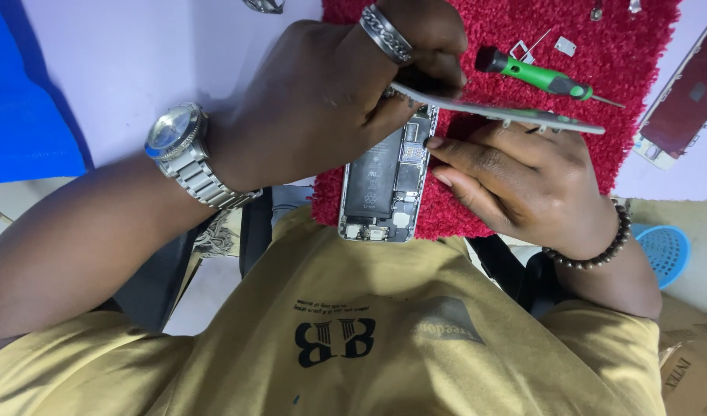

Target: Connecting internal ribbon cables and reassembling a smartphone on a repair bench.

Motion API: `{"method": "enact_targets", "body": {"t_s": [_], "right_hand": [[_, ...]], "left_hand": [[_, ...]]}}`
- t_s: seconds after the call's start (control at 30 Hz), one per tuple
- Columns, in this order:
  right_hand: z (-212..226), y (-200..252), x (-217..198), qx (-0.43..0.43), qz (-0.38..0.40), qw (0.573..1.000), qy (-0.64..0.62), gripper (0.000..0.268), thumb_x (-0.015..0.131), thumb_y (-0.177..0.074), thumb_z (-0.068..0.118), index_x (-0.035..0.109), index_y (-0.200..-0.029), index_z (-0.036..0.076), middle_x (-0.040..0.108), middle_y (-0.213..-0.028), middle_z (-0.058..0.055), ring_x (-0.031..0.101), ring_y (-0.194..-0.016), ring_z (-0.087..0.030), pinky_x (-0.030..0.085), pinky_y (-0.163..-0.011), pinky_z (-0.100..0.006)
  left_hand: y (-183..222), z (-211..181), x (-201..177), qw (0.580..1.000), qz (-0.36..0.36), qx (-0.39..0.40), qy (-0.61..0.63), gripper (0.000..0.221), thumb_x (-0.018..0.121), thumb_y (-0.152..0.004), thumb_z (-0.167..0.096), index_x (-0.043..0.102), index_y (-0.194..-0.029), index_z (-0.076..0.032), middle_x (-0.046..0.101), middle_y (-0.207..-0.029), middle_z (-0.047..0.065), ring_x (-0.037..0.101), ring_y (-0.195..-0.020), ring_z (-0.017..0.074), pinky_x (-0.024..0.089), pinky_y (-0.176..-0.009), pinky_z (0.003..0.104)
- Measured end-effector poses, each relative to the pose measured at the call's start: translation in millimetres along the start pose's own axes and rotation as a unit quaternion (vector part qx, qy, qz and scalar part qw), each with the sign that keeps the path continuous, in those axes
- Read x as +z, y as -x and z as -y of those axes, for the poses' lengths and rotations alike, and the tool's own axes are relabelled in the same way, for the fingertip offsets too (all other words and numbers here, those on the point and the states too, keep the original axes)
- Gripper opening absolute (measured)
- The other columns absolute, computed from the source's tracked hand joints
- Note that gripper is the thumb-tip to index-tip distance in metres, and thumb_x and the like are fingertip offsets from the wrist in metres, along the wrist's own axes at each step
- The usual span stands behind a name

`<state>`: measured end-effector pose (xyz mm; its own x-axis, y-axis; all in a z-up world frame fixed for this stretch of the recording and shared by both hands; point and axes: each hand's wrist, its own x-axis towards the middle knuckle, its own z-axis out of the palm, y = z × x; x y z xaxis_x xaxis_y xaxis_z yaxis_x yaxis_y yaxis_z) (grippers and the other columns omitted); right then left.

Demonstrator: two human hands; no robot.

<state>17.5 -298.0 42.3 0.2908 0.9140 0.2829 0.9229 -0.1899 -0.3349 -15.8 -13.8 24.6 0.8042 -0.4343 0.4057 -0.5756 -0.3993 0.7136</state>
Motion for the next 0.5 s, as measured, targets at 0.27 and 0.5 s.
{"method": "enact_targets", "body": {"t_s": [0.27,0.5], "right_hand": [[-1.5,11.3,4.5,-0.013,-0.001,1.000,0.024,0.025,0.083,-0.107,0.015,0.081,-0.120,-0.006,0.079,-0.123,-0.025,0.079,-0.111,-0.036,0.071,-0.092,-0.044],[0.9,14.4,5.2,0.108,0.008,0.990,-0.089,0.030,0.063,-0.102,0.020,0.057,-0.104,-0.010,0.051,-0.086,-0.015,0.056,-0.074,-0.029,0.051,-0.065,-0.043]], "left_hand": [[4.1,-1.3,2.5,0.999,-0.012,0.008,0.030,0.037,0.068,-0.119,-0.001,0.042,-0.143,-0.008,0.082,-0.131,0.007,0.087,-0.115,0.0291,0.064,-0.085,0.041],[6.3,-9.4,-3.0,0.996,-0.067,0.060,-0.006,0.035,0.074,-0.108,0.003,0.063,-0.139,-0.009,0.072,-0.134,0.007,0.080,-0.111,0.0309,0.064,-0.093,0.044]]}}
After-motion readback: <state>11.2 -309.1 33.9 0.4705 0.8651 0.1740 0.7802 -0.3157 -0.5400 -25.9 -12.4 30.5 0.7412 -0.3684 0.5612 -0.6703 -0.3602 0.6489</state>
